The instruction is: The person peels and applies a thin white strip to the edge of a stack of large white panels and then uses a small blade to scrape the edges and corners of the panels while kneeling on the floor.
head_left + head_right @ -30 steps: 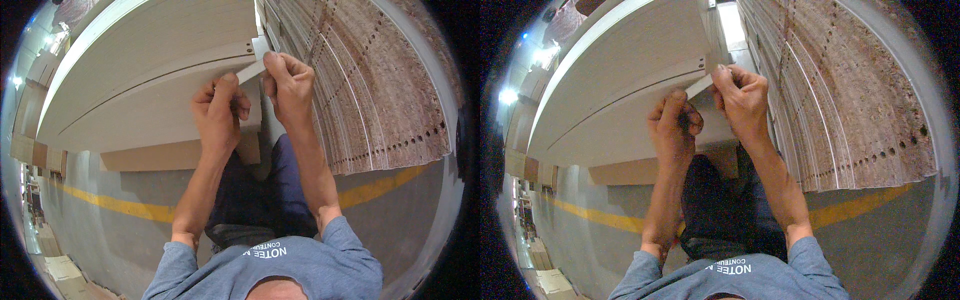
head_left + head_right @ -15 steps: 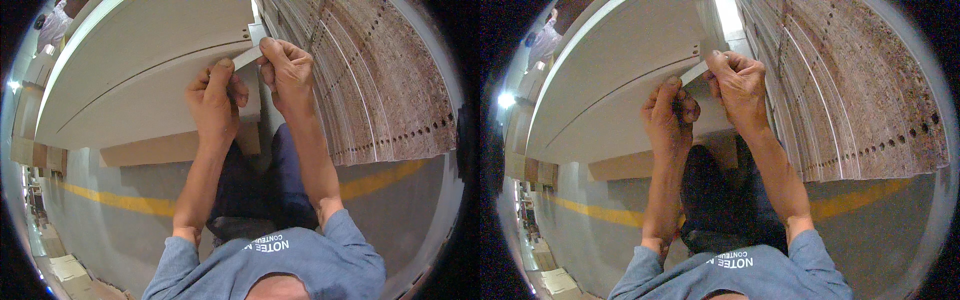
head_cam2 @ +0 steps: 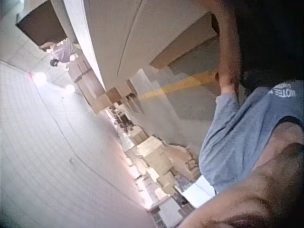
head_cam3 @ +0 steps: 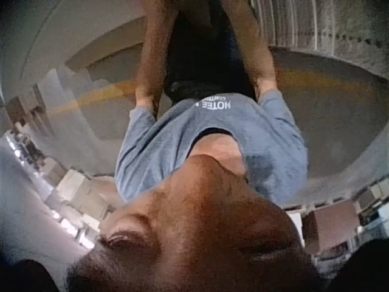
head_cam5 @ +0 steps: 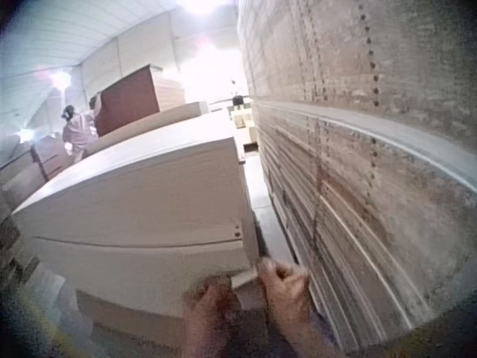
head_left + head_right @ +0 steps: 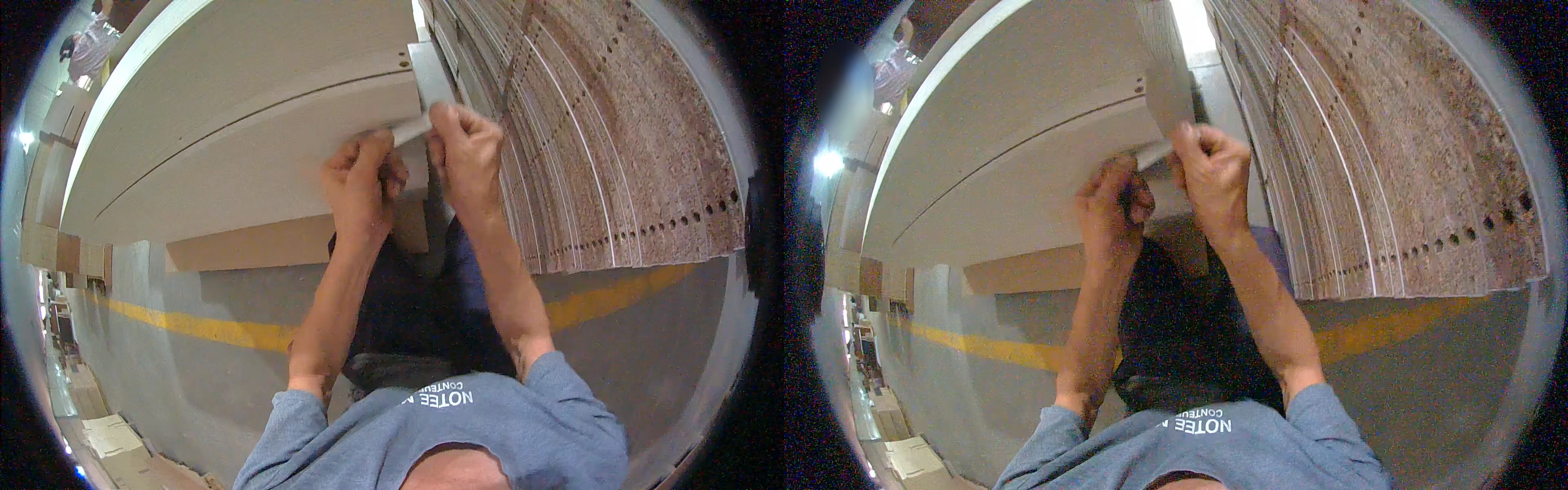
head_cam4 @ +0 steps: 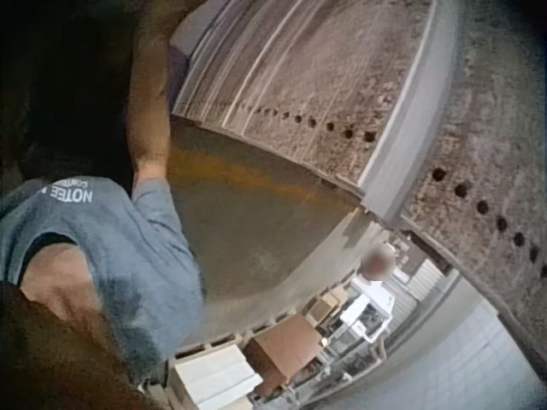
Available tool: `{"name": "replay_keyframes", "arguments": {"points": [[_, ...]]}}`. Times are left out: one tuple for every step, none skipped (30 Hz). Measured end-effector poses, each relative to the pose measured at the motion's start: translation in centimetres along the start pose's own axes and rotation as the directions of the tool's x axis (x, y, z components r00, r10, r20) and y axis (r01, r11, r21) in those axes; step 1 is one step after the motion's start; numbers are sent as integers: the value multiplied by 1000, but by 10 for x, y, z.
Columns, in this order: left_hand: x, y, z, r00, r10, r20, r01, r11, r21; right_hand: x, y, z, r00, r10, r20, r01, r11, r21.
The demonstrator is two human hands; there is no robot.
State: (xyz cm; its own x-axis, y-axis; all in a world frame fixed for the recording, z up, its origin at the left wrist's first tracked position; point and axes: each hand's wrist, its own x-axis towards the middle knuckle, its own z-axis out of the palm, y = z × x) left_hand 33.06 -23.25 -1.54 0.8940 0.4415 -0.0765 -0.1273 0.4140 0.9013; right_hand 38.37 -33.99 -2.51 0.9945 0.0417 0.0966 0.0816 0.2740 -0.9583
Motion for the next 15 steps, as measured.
{"name": "replay_keyframes", "arguments": {"points": [[1,0,1,1000,-1,-16,1,1000,-10,2,2,-1,1000,3,5,-3,1000,9],[0,-2,-1,999,-15,-37,15,1000,-11,-1,6,-1,1000,21,5,-21,1000,20],[-1,-2,-3,998,-30,-58,29,999,-13,-3,7,0,999,39,4,-39,999,32],[-2,2,-4,1000,-1,-6,1,1000,-5,-4,4,0,1000,5,6,-5,1000,12],[-2,11,-4,999,28,41,-28,1000,-1,-1,-6,3,1000,-27,14,27,1000,-11],[-2,17,-2,995,51,88,-52,999,3,0,-15,5,998,-54,19,55,998,-35],[-2,23,2,991,88,99,-87,996,-16,3,-26,7,997,-68,35,68,997,-18],[2,30,8,986,125,111,-122,992,-36,7,-38,9,995,-83,48,83,997,0],[4,33,11,981,155,119,-150,987,-52,10,-40,11,994,-90,59,89,996,17],[5,32,14,987,149,55,-145,988,-59,14,-28,12,986,-148,76,136,981,140],[5,22,9,994,95,44,-94,995,-23,9,-15,10,994,-97,44,94,993,65],[4,10,1,997,60,37,-61,998,9,4,-6,5,998,-66,15,66,998,-2],[3,-3,-8,999,26,29,-27,999,41,0,4,1,999,-37,-16,36,997,-68],[2,-13,-13,999,-47,14,45,993,106,1,13,-3,1000,-23,-6,23,999,-30],[0,-16,-15,999,-49,12,47,995,87,-4,28,-7,1000,11,-2,-11,1000,4]]}}
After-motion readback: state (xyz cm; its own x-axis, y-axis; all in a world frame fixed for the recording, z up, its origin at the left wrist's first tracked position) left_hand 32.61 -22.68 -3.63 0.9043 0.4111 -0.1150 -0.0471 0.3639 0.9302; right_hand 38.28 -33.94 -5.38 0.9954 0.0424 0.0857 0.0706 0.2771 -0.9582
